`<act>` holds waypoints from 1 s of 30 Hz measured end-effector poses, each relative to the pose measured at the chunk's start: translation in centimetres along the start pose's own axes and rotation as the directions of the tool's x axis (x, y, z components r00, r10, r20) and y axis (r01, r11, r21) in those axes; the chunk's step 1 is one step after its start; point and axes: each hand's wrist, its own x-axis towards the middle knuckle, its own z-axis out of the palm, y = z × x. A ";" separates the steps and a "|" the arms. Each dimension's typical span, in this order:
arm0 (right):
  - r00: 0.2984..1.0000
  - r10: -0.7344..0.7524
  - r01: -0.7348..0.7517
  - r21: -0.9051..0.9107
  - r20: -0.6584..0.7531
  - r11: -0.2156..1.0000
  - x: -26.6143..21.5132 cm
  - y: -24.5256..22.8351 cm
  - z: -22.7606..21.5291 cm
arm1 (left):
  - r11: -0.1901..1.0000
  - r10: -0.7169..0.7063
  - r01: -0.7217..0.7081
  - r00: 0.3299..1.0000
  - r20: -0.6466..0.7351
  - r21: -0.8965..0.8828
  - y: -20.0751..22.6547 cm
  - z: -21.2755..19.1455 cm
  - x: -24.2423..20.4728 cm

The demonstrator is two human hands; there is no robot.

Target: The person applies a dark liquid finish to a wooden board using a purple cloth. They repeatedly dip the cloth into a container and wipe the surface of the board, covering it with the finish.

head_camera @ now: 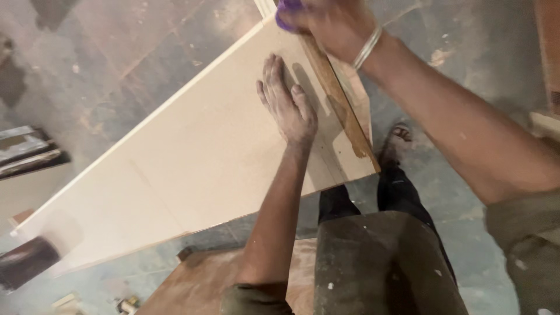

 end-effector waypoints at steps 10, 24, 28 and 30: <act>0.985 0.085 -0.053 -0.201 0.153 0.978 -30.7 -12.8 -4.7 | 0.977 0.011 -0.006 1.000 0.021 -0.215 -1.7 -0.1 -0.3; 0.945 0.327 -0.321 0.163 -0.013 0.933 -19.7 -36.5 9.5 | 0.788 -0.393 0.463 0.886 0.247 -0.406 -14.1 -27.0 -18.8; 0.995 -0.097 0.094 -0.118 -0.018 0.989 -18.0 -41.4 16.5 | 0.752 -0.524 0.485 0.851 0.042 -0.446 -16.3 -29.8 -23.4; 0.998 -0.060 0.060 -0.017 0.006 0.998 -20.3 -38.7 16.7 | 0.707 -0.550 0.502 0.833 0.059 -0.498 -16.9 -30.0 -25.7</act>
